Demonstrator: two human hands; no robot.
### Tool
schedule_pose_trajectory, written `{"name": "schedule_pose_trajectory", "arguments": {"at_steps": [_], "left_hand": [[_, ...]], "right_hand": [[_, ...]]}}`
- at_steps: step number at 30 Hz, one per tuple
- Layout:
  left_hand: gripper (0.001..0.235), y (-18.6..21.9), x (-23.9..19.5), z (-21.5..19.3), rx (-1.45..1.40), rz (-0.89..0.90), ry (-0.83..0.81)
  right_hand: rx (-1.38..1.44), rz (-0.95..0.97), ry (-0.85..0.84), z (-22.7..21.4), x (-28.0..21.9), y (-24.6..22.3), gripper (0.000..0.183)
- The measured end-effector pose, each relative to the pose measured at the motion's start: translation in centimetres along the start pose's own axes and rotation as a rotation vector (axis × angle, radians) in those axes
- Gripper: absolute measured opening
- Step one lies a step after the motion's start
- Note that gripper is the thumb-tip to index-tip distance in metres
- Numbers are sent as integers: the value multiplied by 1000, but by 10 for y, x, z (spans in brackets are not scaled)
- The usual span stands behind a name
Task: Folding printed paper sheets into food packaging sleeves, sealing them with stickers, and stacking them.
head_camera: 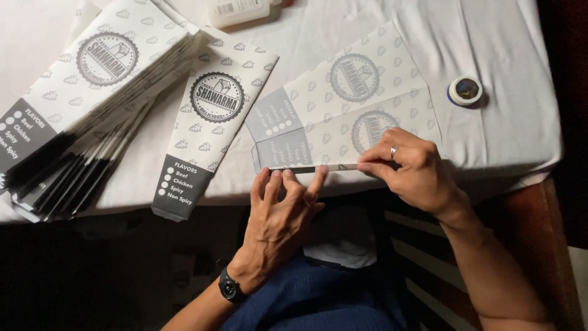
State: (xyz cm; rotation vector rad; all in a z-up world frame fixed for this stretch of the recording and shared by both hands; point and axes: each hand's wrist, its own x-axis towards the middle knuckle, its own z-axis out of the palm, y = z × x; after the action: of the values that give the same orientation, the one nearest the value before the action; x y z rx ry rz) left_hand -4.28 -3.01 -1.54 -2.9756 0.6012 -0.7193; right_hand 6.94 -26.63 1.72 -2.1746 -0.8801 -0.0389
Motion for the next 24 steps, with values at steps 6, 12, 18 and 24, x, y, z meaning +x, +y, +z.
{"name": "schedule_pose_trajectory", "arguments": {"at_steps": [6,12,18,24], "left_hand": [[71,4,9,-3,85,-6,-13],[95,11,25,-17,114,-24,-89],[119,19,24,-12,211,23,-146],[109,28,23,-4,274,11,-157]], "right_hand": [[10,242,-112,-6,16,-4,12],[-163,456,-194,-1,22,-4,22],[-311,-108,34,-21,-18,11,25],[-11,2,78,-26,-22,26,14]]}}
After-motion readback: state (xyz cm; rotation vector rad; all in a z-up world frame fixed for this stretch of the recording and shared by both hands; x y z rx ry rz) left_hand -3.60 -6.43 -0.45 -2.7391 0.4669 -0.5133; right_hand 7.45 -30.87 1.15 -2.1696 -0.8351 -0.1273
